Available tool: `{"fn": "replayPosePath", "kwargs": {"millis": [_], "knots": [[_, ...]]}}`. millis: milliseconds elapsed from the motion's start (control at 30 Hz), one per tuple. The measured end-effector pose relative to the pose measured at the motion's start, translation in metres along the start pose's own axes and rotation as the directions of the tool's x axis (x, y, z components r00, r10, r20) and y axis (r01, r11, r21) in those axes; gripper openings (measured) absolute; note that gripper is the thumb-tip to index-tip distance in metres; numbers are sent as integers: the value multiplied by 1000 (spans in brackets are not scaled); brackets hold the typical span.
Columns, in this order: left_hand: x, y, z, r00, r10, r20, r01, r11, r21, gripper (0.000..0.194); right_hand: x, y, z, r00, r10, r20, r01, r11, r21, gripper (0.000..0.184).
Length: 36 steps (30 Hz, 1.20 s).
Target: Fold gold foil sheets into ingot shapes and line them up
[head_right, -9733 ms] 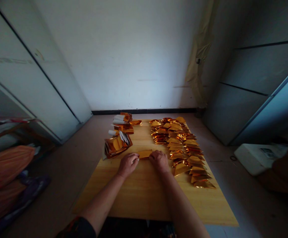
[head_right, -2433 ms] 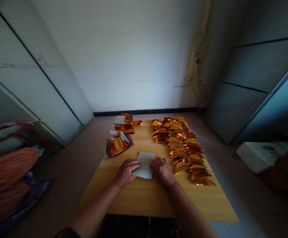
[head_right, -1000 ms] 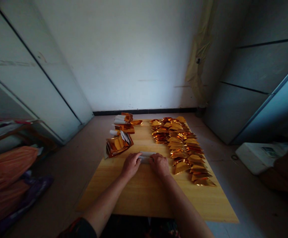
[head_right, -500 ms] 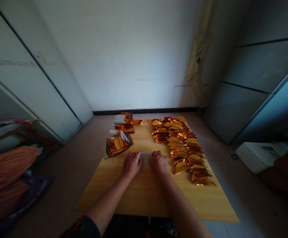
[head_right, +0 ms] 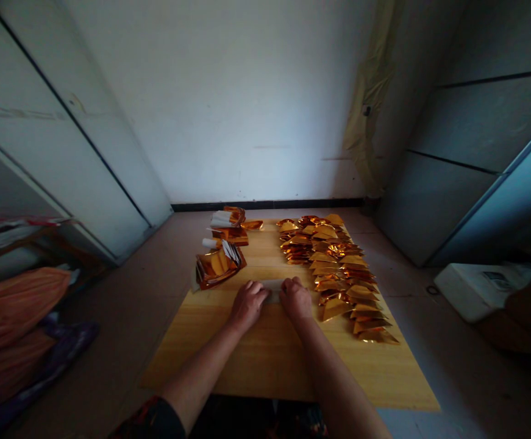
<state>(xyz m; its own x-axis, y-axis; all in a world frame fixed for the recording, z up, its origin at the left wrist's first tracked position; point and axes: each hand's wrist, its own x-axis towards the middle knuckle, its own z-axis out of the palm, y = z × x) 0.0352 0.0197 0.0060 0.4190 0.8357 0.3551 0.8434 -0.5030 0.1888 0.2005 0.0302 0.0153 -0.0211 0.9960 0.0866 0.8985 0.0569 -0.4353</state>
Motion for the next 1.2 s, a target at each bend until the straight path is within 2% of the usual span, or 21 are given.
{"fn": "replayPosePath", "kwargs": {"millis": [200,300,400,633,867,1033,1200], "knots": [[-2,-3,8,1000,19,-22,-21,998,-62,24,0,2,0,1000,10,9,-10,1000,15,12],[-4,-4,7,998,27,-58,-34,992,-121,21,1,6,-1,999,-33,14,32,998,55,16],[-5,-3,5,997,34,-66,-44,988,-150,26,1,12,-5,997,-72,40,67,991,117,24],[-5,-9,6,996,57,-70,-67,988,-138,26,-2,16,-8,977,-193,90,177,971,161,37],[-3,-22,8,993,14,-119,-44,965,-257,35,-6,13,-14,953,-247,177,230,967,112,35],[-4,-24,7,994,-44,-102,9,948,-320,47,-2,13,-15,940,-251,230,235,967,95,31],[-7,-22,5,992,-55,-116,11,936,-351,44,-1,9,-15,946,-228,230,217,974,70,29]]}}
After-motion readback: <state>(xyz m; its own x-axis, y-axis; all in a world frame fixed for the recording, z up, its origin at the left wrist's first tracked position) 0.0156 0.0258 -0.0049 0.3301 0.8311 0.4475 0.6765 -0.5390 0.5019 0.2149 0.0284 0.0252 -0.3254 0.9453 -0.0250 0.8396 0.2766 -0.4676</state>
